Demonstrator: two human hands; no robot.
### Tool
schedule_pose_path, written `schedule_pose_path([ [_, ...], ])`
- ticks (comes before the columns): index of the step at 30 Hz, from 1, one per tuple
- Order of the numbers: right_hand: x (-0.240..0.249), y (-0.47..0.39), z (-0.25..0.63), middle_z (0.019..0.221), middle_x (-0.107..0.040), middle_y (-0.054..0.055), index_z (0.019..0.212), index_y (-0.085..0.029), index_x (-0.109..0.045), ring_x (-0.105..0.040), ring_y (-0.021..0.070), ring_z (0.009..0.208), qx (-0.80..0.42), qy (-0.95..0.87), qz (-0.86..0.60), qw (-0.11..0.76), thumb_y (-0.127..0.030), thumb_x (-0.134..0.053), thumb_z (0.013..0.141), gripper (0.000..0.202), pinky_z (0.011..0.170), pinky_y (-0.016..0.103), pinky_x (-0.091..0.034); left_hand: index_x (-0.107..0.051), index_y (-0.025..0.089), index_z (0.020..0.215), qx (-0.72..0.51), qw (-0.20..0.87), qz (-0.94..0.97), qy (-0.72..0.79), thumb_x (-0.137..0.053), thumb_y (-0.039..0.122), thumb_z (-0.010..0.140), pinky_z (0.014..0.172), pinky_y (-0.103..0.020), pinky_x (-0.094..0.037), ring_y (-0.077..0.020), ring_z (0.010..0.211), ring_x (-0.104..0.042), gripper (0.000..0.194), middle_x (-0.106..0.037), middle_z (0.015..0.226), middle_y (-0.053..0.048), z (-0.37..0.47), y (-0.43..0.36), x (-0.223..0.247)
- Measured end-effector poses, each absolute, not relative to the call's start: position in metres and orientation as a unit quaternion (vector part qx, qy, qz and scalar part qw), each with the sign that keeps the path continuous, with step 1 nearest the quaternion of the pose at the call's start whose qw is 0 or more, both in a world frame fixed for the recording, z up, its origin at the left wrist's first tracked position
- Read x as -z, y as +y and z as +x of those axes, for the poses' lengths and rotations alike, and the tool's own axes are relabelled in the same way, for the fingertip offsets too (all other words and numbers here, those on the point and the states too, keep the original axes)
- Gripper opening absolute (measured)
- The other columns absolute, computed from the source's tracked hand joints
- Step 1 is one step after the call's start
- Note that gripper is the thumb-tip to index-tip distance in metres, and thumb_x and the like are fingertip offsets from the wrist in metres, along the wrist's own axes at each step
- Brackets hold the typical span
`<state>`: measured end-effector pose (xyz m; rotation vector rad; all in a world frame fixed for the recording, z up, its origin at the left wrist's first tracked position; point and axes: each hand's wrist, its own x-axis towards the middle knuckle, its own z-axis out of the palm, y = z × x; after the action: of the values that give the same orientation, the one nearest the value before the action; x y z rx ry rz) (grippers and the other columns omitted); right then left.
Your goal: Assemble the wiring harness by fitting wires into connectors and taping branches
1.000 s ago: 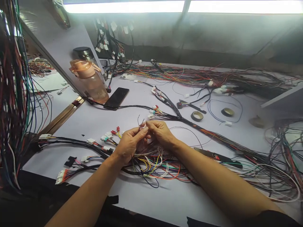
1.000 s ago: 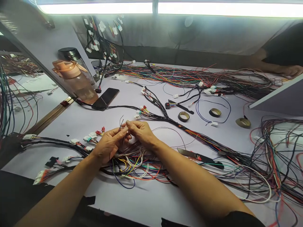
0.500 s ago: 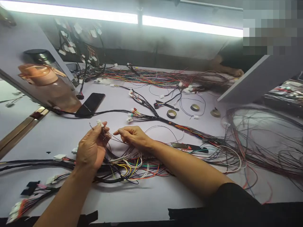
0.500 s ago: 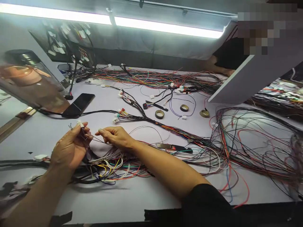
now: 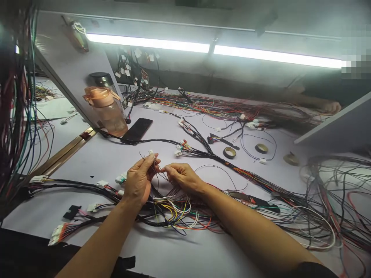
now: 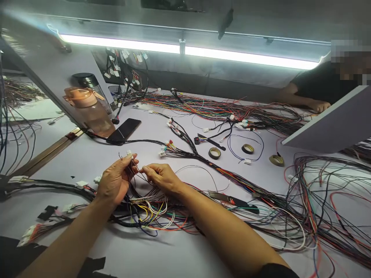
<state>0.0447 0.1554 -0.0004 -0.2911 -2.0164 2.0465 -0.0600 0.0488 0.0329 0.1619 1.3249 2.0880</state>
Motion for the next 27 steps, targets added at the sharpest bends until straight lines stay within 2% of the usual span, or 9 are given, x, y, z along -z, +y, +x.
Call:
schedule_pose_path([
  [4, -0.011, 0.162, 0.042, 0.069, -0.059, 0.000, 0.081, -0.016, -0.066, -0.050, 0.0093, 0.062, -0.594, -0.767, -0.125, 0.206, -0.043, -0.047, 0.092, 0.036, 0.060, 0.023, -0.039, -0.074, 0.013, 0.085, -0.784, 0.331, 0.081, 0.520, -0.081, 0.034, 0.064, 0.060, -0.018, -0.049, -0.0072, 0.060, -0.057, 0.030, -0.066, 0.078, -0.002, -0.057, 0.050, -0.026],
  [8, -0.024, 0.191, 0.045, 0.089, -0.069, 0.005, 0.094, -0.018, -0.067, -0.059, 0.0158, 0.083, -0.376, -0.853, -0.180, 0.313, -0.033, -0.050, 0.091, 0.023, 0.077, 0.028, -0.044, -0.074, 0.013, 0.085, -0.772, 0.335, 0.091, 0.532, -0.080, 0.036, 0.064, 0.060, -0.020, -0.048, -0.0081, 0.061, -0.056, 0.032, -0.065, 0.077, -0.003, -0.054, 0.053, -0.022],
  [10, -0.024, 0.208, 0.050, 0.100, -0.068, 0.007, 0.102, -0.019, -0.066, -0.058, 0.0201, 0.092, -0.250, -0.886, -0.232, 0.314, -0.031, -0.053, 0.089, 0.022, 0.084, 0.032, -0.043, -0.074, 0.012, 0.082, -0.770, 0.334, 0.094, 0.535, -0.080, 0.037, 0.063, 0.061, -0.021, -0.048, -0.0083, 0.061, -0.055, 0.031, -0.065, 0.076, -0.003, -0.053, 0.055, -0.022],
  [13, -0.015, 0.226, 0.058, 0.108, -0.065, 0.010, 0.112, -0.018, -0.063, -0.055, 0.0257, 0.099, -0.134, -0.911, -0.299, 0.249, -0.033, -0.063, 0.083, 0.032, 0.085, 0.037, -0.042, -0.074, 0.013, 0.082, -0.768, 0.338, 0.100, 0.534, -0.080, 0.038, 0.063, 0.061, -0.021, -0.047, -0.0086, 0.061, -0.054, 0.032, -0.065, 0.075, -0.003, -0.052, 0.056, -0.022],
  [15, -0.008, 0.231, 0.060, 0.109, -0.064, 0.009, 0.113, -0.019, -0.062, -0.055, 0.0261, 0.099, -0.130, -0.914, -0.320, 0.215, -0.032, -0.066, 0.080, 0.036, 0.083, 0.036, -0.042, -0.074, 0.013, 0.082, -0.766, 0.340, 0.105, 0.534, -0.080, 0.039, 0.063, 0.061, -0.021, -0.047, -0.0088, 0.061, -0.054, 0.032, -0.065, 0.075, -0.003, -0.052, 0.056, -0.021],
  [19, 0.002, 0.234, 0.057, 0.098, -0.067, 0.007, 0.095, -0.021, -0.065, -0.058, 0.0224, 0.093, -0.177, -0.899, -0.339, 0.216, -0.025, -0.058, 0.085, 0.013, 0.080, 0.032, -0.041, -0.074, 0.014, 0.081, -0.764, 0.339, 0.111, 0.537, -0.079, 0.040, 0.064, 0.061, -0.022, -0.047, -0.0086, 0.061, -0.053, 0.031, -0.064, 0.075, -0.003, -0.052, 0.055, -0.019],
  [27, 0.003, 0.239, 0.058, 0.085, -0.071, 0.004, 0.099, -0.020, -0.058, -0.064, 0.0196, 0.078, -0.281, -0.836, -0.379, 0.281, -0.039, -0.039, 0.094, 0.027, 0.069, 0.028, -0.041, -0.074, 0.013, 0.081, -0.760, 0.339, 0.112, 0.543, -0.078, 0.039, 0.065, 0.062, -0.023, -0.047, -0.0092, 0.062, -0.053, 0.030, -0.065, 0.074, -0.004, -0.051, 0.055, -0.021],
])
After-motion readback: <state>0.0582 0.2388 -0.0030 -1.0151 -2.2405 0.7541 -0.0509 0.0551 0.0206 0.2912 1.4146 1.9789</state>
